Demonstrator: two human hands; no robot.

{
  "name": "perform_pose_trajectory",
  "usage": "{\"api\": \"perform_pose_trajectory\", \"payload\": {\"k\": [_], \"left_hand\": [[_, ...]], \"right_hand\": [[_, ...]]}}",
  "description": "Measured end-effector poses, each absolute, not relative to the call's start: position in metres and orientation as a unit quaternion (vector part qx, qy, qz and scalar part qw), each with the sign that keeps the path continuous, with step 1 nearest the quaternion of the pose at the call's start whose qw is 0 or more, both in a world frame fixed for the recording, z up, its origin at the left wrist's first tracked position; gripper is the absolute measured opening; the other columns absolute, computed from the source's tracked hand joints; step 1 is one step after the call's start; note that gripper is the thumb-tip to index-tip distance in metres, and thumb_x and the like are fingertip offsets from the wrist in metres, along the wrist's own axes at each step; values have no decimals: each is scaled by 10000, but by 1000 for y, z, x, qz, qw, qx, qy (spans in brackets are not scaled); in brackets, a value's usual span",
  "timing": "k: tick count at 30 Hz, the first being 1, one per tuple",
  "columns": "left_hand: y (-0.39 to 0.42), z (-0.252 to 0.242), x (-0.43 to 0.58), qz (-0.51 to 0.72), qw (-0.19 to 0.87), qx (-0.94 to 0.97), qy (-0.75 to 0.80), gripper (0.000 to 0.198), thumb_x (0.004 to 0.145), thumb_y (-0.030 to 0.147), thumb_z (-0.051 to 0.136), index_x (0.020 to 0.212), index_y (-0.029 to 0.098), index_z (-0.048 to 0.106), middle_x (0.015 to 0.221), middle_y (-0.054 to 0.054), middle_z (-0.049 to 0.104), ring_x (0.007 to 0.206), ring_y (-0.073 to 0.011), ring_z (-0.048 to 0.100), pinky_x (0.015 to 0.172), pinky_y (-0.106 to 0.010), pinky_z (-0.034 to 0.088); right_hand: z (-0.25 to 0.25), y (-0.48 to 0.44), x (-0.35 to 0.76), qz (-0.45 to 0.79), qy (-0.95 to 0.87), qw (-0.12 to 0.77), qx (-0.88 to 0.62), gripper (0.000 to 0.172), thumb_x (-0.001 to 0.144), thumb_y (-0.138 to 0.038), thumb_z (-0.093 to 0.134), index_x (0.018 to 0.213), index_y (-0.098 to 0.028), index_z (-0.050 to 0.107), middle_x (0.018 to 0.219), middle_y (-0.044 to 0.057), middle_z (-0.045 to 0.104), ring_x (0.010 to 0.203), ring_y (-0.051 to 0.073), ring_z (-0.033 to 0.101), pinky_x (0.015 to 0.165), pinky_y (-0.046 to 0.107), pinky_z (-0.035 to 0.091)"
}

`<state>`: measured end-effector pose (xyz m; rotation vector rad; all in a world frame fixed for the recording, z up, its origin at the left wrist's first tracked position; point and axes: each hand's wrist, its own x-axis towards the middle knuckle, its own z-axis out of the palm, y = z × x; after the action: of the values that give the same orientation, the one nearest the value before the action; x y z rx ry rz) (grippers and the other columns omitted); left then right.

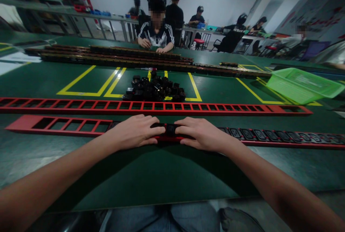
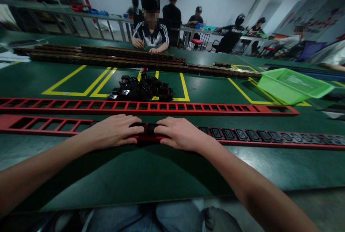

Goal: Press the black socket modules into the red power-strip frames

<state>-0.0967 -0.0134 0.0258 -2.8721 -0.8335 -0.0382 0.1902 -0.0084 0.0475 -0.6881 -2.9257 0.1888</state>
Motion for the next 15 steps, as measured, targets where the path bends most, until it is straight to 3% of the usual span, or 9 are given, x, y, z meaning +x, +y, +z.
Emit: {"api": "perform_pose_trajectory", "payload": {"k": [15], "left_hand": [[-12, 26, -97, 3, 75, -959, -274, 400, 1015, 465, 434, 1367, 285, 492, 1220, -112, 592, 990, -255, 639, 835, -378, 505]], "right_hand": [[46, -8, 190, 80, -969, 68, -223, 291, 975, -277, 574, 1241, -175, 632, 1335, 158, 615, 1160, 278, 612, 944, 434, 535]]}}
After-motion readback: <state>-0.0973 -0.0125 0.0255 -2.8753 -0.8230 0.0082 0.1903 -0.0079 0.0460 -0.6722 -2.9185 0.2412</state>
